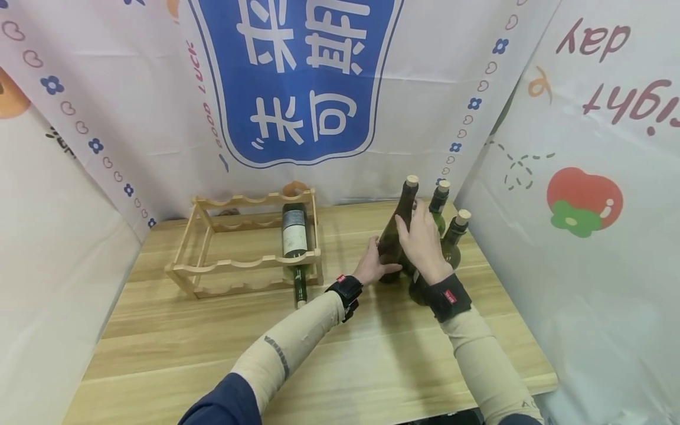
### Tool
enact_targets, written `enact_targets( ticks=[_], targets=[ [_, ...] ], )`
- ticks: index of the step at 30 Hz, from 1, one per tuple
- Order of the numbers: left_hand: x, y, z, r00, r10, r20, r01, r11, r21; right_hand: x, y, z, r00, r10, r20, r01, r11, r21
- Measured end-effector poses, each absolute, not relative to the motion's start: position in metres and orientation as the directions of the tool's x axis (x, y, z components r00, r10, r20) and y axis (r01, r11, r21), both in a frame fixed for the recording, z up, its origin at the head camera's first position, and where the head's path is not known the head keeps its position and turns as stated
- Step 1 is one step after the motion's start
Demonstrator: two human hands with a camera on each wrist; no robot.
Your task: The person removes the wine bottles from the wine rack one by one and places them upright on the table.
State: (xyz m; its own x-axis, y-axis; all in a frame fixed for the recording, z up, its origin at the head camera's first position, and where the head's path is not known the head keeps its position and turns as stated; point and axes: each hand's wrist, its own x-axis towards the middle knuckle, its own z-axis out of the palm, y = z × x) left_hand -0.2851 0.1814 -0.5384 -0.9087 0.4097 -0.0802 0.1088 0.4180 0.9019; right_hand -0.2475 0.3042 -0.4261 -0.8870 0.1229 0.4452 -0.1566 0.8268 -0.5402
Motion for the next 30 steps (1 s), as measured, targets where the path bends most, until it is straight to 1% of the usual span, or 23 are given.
enact_targets(
  ticks=[4, 6, 9, 13, 15, 17, 21, 23, 26, 28, 30],
  targets=[
    [-0.278, 0.166, -0.538, -0.909, 0.406, -0.090, 0.081, 0.386, 0.919, -0.235, 0.290, -0.427, -0.810, 0.183, 0.556, -0.101, 0.892, -0.441],
    [-0.274, 0.157, -0.538, -0.913, 0.399, -0.082, 0.075, 0.361, 0.930, -0.230, 0.283, -0.428, -0.772, 0.196, 0.605, -0.092, 0.907, -0.411],
    [-0.266, 0.140, -0.536, -0.921, 0.385, -0.055, 0.079, 0.325, 0.942, -0.228, 0.270, -0.432, -0.721, 0.151, 0.677, -0.158, 0.915, -0.372],
    [-0.253, 0.114, -0.535, -0.926, 0.377, -0.015, 0.119, 0.330, 0.936, -0.230, 0.248, -0.444, -0.697, -0.005, 0.717, -0.311, 0.903, -0.295],
    [-0.247, 0.101, -0.535, -0.927, 0.374, -0.002, 0.136, 0.342, 0.930, -0.234, 0.235, -0.453, -0.699, -0.098, 0.709, -0.382, 0.889, -0.254],
    [-0.241, 0.085, -0.539, -0.939, 0.343, 0.009, 0.139, 0.355, 0.924, -0.241, 0.219, -0.464, -0.708, -0.204, 0.676, -0.457, 0.862, -0.218],
    [-0.235, 0.056, -0.546, -0.974, 0.219, 0.067, 0.145, 0.365, 0.920, -0.257, 0.189, -0.486, -0.736, -0.369, 0.567, -0.543, 0.822, -0.170],
    [-0.234, 0.044, -0.550, -0.987, 0.129, 0.096, 0.138, 0.374, 0.917, -0.265, 0.176, -0.495, -0.765, -0.412, 0.495, -0.545, 0.824, -0.156],
    [-0.231, 0.028, -0.558, -0.990, -0.009, 0.143, 0.127, 0.406, 0.905, -0.273, 0.159, -0.505, -0.808, -0.438, 0.394, -0.528, 0.835, -0.153],
    [-0.230, 0.018, -0.564, -0.986, -0.091, 0.137, 0.086, 0.426, 0.901, -0.276, 0.148, -0.510, -0.819, -0.450, 0.355, -0.528, 0.833, -0.163],
    [-0.229, 0.008, -0.571, -0.982, -0.153, 0.115, 0.034, 0.450, 0.893, -0.277, 0.139, -0.515, -0.815, -0.461, 0.352, -0.542, 0.821, -0.180]
  ],
)
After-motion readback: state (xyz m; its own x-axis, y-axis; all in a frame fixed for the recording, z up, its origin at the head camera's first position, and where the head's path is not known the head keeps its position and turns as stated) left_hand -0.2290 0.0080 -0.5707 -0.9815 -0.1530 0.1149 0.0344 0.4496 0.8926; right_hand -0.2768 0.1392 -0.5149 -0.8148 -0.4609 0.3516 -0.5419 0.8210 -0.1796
